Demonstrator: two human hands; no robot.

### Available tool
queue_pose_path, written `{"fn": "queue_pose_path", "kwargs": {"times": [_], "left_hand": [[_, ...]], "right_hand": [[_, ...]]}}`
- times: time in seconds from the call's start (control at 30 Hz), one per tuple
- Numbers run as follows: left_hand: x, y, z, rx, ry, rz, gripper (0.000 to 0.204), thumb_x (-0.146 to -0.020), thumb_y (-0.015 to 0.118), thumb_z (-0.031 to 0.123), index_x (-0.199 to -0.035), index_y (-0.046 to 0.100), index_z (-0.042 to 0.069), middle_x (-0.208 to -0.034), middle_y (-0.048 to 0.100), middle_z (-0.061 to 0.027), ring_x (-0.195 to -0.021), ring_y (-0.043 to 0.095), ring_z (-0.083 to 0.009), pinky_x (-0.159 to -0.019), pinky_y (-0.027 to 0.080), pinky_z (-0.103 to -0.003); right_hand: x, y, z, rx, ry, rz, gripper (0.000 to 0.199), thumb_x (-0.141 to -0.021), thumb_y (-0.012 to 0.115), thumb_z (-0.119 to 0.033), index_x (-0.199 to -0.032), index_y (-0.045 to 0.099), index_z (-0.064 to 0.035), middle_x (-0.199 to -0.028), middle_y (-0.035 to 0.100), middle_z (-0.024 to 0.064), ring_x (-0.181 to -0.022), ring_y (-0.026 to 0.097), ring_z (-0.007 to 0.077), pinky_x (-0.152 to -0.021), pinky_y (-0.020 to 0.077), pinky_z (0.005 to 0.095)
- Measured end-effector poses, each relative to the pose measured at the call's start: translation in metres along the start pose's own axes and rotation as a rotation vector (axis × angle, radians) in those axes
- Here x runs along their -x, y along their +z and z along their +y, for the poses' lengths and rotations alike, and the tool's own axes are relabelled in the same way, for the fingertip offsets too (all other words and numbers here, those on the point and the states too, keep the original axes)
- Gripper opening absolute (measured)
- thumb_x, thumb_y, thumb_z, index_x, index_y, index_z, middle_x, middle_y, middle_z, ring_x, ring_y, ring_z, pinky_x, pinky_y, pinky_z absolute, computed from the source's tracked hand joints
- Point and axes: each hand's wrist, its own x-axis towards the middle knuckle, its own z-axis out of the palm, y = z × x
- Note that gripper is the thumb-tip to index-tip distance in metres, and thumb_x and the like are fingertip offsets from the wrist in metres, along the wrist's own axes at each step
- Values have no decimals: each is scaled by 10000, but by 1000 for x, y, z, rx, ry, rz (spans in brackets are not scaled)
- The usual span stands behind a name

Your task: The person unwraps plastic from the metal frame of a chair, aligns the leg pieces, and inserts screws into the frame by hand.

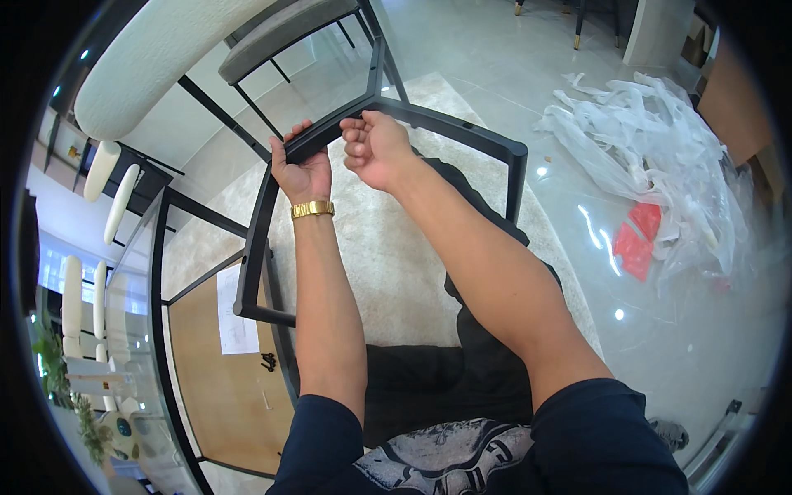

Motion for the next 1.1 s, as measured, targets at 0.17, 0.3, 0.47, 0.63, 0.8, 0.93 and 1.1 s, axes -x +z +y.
{"fn": "queue_pose_path", "kwargs": {"times": [0.17,0.3,0.47,0.63,0.8,0.93,1.1], "left_hand": [[-3,-6,2,15,6,-9,340,-999,630,345,-896,600,23,-968,681,-161,-1053,649,-344,-1048,476,-488],[-3,-8,2,42,2,-13,351,-1007,614,345,-896,611,12,-969,682,-163,-1039,647,-342,-1053,471,-484],[2,-2,-1,27,5,8,350,-1006,618,353,-902,621,18,-961,694,-159,-1048,653,-335,-1040,477,-471],[4,-1,-2,8,15,2,346,-995,638,365,-909,609,31,-954,693,-155,-1044,661,-333,-1026,490,-473],[5,-2,3,6,7,15,350,-998,634,373,-898,608,39,-954,696,-154,-1044,668,-334,-1026,495,-466],[2,6,-2,30,0,33,367,-1002,626,383,-895,621,32,-976,703,-162,-1058,664,-331,-1038,487,-461],[3,1,1,8,-5,-11,443,-992,621,447,-940,663,9,-1019,711,-170,-1105,645,-330,-1063,465,-440]], "right_hand": [[23,3,-3,1595,-992,122,106,-916,638,-116,-999,670,-61,-849,627,83,-744,627,274,-676,511,395],[10,21,-53,2209,-1252,-99,284,-809,748,-134,-1089,708,-109,-1165,647,80,-1080,617,294,-896,531,398],[-19,31,-83,2522,-701,-263,409,-824,786,-285,-1192,706,-125,-1064,730,93,-1127,587,303,-987,464,458],[-24,30,-91,2563,-719,-320,468,-816,790,-353,-1230,702,-152,-1122,719,47,-1177,546,278,-1043,381,445],[-24,40,-85,2583,-583,-305,506,-818,794,-354,-1254,681,-123,-1150,710,101,-1211,536,296,-1052,388,461],[-42,24,-99,2389,-690,-496,543,-832,786,-321,-1271,640,-38,-1144,697,177,-1159,591,341,-1006,439,454],[-41,36,-98,2258,-474,-562,487,-866,742,-264,-1258,633,4,-1099,703,228,-987,672,368,-909,504,408]]}}
